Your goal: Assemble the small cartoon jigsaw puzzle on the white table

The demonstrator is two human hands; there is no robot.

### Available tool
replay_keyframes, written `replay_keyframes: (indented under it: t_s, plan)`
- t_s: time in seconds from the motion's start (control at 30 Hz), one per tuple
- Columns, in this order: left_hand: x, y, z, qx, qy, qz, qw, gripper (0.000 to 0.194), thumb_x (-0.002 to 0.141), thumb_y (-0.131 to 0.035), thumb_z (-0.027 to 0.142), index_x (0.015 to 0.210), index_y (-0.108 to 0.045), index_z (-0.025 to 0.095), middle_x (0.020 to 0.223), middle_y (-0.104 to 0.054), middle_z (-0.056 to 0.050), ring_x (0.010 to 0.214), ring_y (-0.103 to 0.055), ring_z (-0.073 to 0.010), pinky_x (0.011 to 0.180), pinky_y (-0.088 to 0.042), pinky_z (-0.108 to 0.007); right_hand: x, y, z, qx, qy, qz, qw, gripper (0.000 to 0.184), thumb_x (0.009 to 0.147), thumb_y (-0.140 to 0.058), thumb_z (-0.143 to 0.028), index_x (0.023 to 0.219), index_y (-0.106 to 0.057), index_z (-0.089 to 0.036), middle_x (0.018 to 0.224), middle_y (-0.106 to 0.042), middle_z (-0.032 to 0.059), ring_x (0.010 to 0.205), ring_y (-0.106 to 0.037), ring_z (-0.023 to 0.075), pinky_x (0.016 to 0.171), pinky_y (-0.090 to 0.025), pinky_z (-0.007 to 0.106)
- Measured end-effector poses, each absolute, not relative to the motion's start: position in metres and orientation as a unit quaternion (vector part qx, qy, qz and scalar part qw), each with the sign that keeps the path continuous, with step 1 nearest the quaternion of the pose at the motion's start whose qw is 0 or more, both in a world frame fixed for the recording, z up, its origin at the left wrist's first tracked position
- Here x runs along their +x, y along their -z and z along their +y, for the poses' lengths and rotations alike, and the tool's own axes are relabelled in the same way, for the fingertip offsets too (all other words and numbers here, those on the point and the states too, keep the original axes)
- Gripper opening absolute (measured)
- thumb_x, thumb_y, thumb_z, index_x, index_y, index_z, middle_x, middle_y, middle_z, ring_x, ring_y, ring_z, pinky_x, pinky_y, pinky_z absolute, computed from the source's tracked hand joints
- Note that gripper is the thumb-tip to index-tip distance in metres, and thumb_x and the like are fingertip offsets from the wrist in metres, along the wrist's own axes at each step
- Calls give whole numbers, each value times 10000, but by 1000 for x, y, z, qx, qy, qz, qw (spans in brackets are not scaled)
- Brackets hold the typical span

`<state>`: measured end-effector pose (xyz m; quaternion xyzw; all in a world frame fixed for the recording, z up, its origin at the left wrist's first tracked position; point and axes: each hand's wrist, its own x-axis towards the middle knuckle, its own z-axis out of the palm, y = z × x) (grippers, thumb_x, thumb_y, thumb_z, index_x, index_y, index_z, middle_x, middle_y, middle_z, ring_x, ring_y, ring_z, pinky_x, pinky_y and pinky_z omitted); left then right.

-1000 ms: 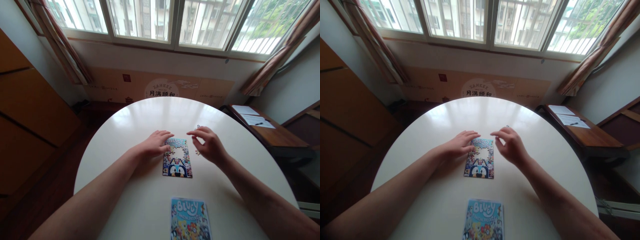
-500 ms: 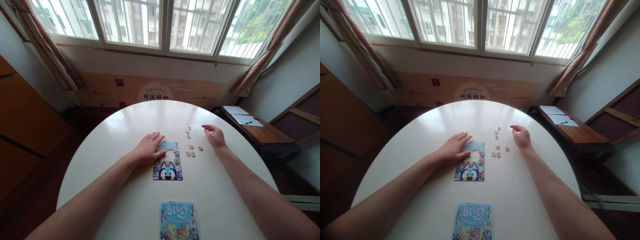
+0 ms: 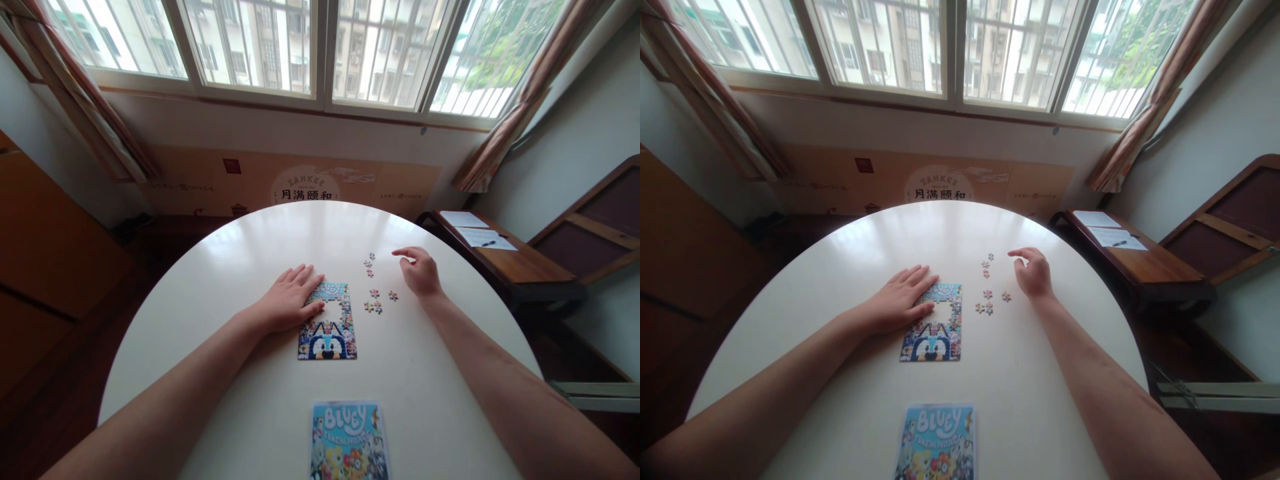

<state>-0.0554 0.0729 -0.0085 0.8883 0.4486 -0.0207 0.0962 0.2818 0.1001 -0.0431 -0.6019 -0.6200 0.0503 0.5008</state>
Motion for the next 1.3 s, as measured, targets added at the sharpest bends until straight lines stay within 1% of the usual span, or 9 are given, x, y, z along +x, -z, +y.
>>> replay_keyframes:
  t_s: [0.2,0.4,0.63,0.77,0.9,1.0,1.13,1.23,1.3]
  plan:
    - [-58,12,75,893,3,441,90,682,1004,-298,609,1568,-290,227,1664,-184,-144,1533,-138,-341,1217,-132,-520,271,10,86,-543,12,-718,436,276,818,-516,-154,857,-781,-219,911,-734,69,890,-654,240,783,-521,393]
    - [-55,15,76,892,4,442,92,682,984,-363,601,1555,-295,235,1662,-213,-120,1525,-167,-339,1217,-138,-498,261,-10,67,-471,-95,-834,271,278,840,-537,-163,940,-789,-219,893,-739,46,760,-655,179,729,-525,345]
    - [-51,19,79,893,4,439,101,692,995,-296,613,1578,-236,245,1680,-160,-81,1536,-113,-301,1227,-72,-450,262,-9,64,-469,-135,-853,188,211,829,-600,-245,905,-797,-226,797,-731,35,697,-645,177,679,-498,353]
    - [-51,17,78,891,5,442,105,738,975,-349,633,1580,-232,227,1680,-154,-99,1536,-108,-313,1229,-74,-448,261,-13,60,-482,-134,-847,177,201,856,-611,-301,872,-792,-215,694,-696,25,611,-610,158,608,-458,340]
    - [-52,17,77,894,1,438,99,698,996,-293,620,1577,-236,236,1680,-158,-89,1536,-117,-300,1228,-75,-449,259,-16,58,-498,-141,-839,167,201,876,-601,-308,874,-775,-207,618,-653,6,545,-564,135,565,-417,319]
    - [-52,17,77,892,1,441,98,700,994,-299,623,1574,-253,232,1678,-168,-93,1536,-119,-303,1229,-76,-447,259,-17,57,-515,-116,-831,174,186,867,-584,-293,830,-746,-207,581,-615,-8,527,-533,130,548,-385,305]
    - [-53,16,77,892,7,444,89,680,1011,-253,601,1567,-281,211,1668,-194,-121,1535,-136,-304,1225,-109,-458,264,-14,63,-558,-51,-787,259,168,818,-550,-232,679,-640,-201,561,-555,-17,531,-487,127,541,-352,291]
    - [-55,17,78,891,3,447,86,709,985,-325,640,1563,-290,232,1666,-201,-122,1532,-151,-311,1223,-131,-471,274,-8,71,-585,-21,-739,333,189,832,-539,-267,680,-630,-201,582,-558,-10,558,-502,140,566,-370,291]
    - [-56,17,79,890,-3,448,84,720,972,-358,649,1557,-302,233,1663,-213,-122,1530,-161,-315,1223,-139,-472,280,-3,76,-597,-22,-722,349,215,850,-543,-314,711,-659,-198,604,-585,-1,577,-523,151,587,-384,298]
